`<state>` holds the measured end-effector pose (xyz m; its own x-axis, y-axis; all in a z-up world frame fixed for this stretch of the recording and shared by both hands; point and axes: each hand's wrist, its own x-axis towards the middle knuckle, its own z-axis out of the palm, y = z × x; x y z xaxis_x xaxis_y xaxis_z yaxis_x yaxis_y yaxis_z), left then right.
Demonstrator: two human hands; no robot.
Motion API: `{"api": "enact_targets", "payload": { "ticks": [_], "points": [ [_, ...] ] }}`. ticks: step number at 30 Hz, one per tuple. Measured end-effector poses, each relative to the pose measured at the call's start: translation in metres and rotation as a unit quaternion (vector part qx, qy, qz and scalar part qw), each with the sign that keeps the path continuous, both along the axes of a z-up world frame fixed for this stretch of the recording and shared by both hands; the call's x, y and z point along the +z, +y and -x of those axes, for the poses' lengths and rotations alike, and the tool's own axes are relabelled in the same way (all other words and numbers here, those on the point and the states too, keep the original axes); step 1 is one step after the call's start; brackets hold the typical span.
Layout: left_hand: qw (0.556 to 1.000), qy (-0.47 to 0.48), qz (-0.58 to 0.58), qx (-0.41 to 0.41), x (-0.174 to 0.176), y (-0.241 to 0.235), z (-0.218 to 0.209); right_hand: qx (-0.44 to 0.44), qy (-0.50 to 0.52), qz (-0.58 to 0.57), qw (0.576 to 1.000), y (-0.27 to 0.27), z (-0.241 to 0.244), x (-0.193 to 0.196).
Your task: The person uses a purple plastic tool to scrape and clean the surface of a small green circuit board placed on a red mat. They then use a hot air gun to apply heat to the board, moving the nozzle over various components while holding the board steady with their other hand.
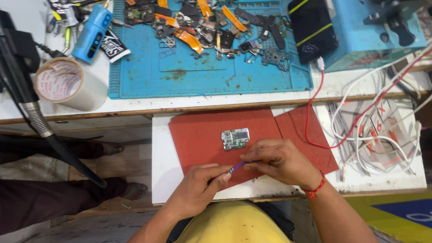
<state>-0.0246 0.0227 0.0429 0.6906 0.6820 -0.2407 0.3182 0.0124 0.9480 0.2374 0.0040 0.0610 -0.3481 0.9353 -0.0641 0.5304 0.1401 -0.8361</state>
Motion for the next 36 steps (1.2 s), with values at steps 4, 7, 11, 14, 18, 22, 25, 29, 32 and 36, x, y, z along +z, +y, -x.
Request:
{"api": "enact_targets", "payload": {
  "ticks": [4, 7, 11, 14, 18, 22, 25, 29, 32, 36],
  "points": [
    [0.999, 0.001, -0.044, 0.023, 0.008, -0.001, 0.009, 0.073, 0.077, 0.002, 0.994, 0.019, -0.014, -0.008],
    [0.991, 0.043, -0.109, 0.071, 0.004, -0.009, 0.01, 0.022, 0.029, -0.026, 0.999, 0.025, -0.011, -0.011],
    [0.92, 0.19, -0.336, 0.064, -0.001, -0.012, 0.004, -0.079, -0.154, -0.115, 0.978, 0.022, 0.008, -0.014],
    [0.864, 0.316, -0.388, 0.045, -0.003, 0.005, -0.001, -0.111, -0.169, -0.102, 0.974, 0.022, 0.013, -0.018],
    [0.838, 0.365, -0.396, -0.088, -0.009, 0.008, -0.011, -0.112, -0.162, -0.127, 0.972, 0.024, 0.01, -0.024],
    [0.889, 0.252, -0.379, -0.043, -0.013, -0.004, -0.005, -0.094, -0.146, -0.124, 0.977, 0.026, 0.004, -0.027],
    [0.923, 0.182, -0.337, 0.038, -0.017, 0.001, 0.0, -0.081, -0.155, -0.121, 0.977, 0.022, 0.001, -0.028],
    [0.919, 0.243, -0.308, 0.039, -0.013, 0.004, 0.0, -0.096, -0.176, -0.148, 0.968, 0.023, 0.009, -0.025],
    [0.91, 0.249, -0.328, 0.04, -0.017, 0.007, -0.002, -0.102, -0.178, -0.179, 0.962, 0.021, 0.013, -0.026],
    [0.925, 0.212, -0.315, -0.011, -0.016, -0.012, -0.005, -0.108, -0.179, -0.192, 0.959, 0.02, 0.015, -0.025]
  ]
}}
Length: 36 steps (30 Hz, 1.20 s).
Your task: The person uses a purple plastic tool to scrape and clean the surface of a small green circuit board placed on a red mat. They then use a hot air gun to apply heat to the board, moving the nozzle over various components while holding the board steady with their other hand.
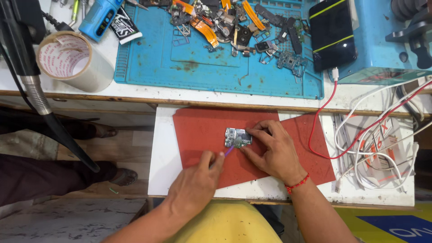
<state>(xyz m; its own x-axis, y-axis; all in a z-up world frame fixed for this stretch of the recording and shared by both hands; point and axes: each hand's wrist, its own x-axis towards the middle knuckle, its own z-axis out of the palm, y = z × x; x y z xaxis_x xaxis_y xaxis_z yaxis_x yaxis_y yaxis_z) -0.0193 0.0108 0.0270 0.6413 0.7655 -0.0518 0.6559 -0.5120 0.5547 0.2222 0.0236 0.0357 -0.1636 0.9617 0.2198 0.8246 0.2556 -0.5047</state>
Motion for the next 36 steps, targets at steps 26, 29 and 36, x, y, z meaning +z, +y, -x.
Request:
{"api": "enact_targets", "payload": {
  "ticks": [26, 29, 36],
  "points": [
    [0.995, -0.016, -0.092, 0.048, -0.005, 0.017, 0.002, -0.01, 0.008, -0.034, 0.999, 0.003, 0.0, -0.011],
    [0.996, -0.042, -0.077, 0.014, -0.001, 0.008, 0.001, -0.017, 0.013, -0.018, 1.0, -0.001, 0.0, -0.012],
    [0.995, -0.039, -0.088, 0.012, 0.001, 0.008, 0.0, 0.028, 0.023, 0.026, 0.999, 0.003, -0.009, -0.005]
  ]
}}
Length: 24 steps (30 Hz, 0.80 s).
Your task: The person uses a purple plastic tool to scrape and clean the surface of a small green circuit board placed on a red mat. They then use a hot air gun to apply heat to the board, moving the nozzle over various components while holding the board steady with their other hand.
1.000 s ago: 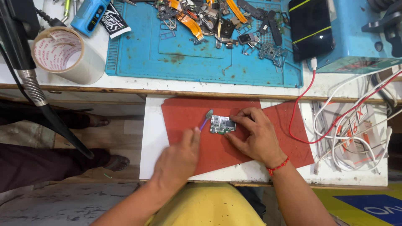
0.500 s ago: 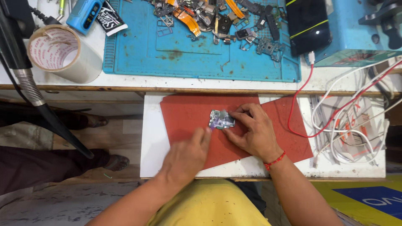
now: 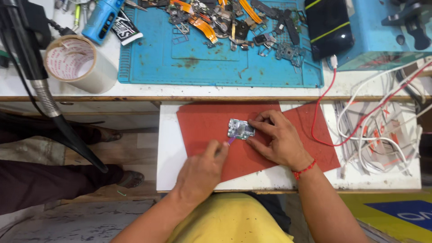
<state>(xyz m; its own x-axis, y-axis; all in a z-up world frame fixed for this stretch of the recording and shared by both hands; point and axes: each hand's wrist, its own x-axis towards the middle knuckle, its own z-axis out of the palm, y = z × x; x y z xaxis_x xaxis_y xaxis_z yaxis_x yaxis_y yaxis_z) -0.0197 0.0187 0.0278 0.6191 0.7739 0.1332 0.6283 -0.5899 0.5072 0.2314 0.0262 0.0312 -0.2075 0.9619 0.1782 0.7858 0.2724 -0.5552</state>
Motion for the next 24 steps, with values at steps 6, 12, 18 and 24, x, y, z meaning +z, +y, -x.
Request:
{"api": "enact_targets", "payload": {
  "ticks": [6, 12, 18, 24],
  "points": [
    [0.999, 0.005, -0.009, 0.033, -0.004, 0.007, 0.002, 0.001, 0.044, 0.014, 0.999, -0.003, -0.005, -0.002],
    [0.996, -0.039, -0.01, 0.08, -0.007, 0.004, 0.001, -0.021, 0.058, 0.019, 0.998, -0.004, -0.005, -0.007],
    [0.998, 0.015, 0.031, 0.049, -0.013, -0.002, 0.001, -0.027, 0.05, 0.022, 0.998, -0.003, -0.005, -0.012],
    [1.0, 0.029, -0.009, 0.004, -0.006, -0.004, 0.0, -0.004, 0.081, 0.03, 0.996, -0.003, -0.004, -0.002]
  ]
}}
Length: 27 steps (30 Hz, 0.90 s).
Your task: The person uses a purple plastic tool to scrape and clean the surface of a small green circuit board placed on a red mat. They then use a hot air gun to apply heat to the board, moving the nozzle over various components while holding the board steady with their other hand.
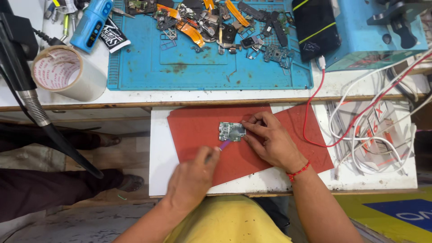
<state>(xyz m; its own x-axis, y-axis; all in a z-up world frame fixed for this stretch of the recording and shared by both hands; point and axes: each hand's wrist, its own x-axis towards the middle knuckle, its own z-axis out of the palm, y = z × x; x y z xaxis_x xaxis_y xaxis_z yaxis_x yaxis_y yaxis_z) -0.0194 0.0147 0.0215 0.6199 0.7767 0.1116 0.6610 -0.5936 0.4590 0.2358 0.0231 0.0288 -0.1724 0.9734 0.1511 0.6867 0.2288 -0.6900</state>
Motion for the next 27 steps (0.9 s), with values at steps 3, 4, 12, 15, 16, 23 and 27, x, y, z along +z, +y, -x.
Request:
{"api": "enact_targets", "payload": {
  "ticks": [3, 4, 12, 15, 16, 23, 27],
  "points": [
    [0.998, -0.025, -0.004, 0.062, -0.003, 0.012, 0.003, -0.018, -0.019, 0.008, 1.0, 0.001, 0.0, -0.004],
    [0.999, -0.013, -0.007, 0.029, -0.002, 0.009, 0.002, -0.019, -0.015, 0.004, 1.0, 0.0, 0.0, -0.004],
    [0.999, 0.014, -0.032, -0.033, 0.007, 0.002, 0.003, -0.006, -0.017, -0.025, 1.0, 0.001, 0.001, -0.005],
    [0.998, -0.034, -0.029, 0.053, 0.005, 0.011, 0.007, -0.016, -0.016, -0.004, 1.0, 0.0, 0.001, -0.004],
    [0.999, -0.019, -0.029, 0.025, 0.005, 0.01, 0.008, -0.015, -0.017, -0.009, 1.0, 0.0, 0.002, -0.004],
    [0.999, 0.02, -0.032, 0.034, 0.001, 0.009, 0.01, -0.011, -0.023, -0.015, 1.0, 0.002, 0.003, -0.004],
    [0.999, -0.004, -0.038, -0.007, 0.001, 0.001, 0.011, -0.014, -0.021, -0.012, 1.0, 0.0, 0.002, -0.003]
  ]
}}
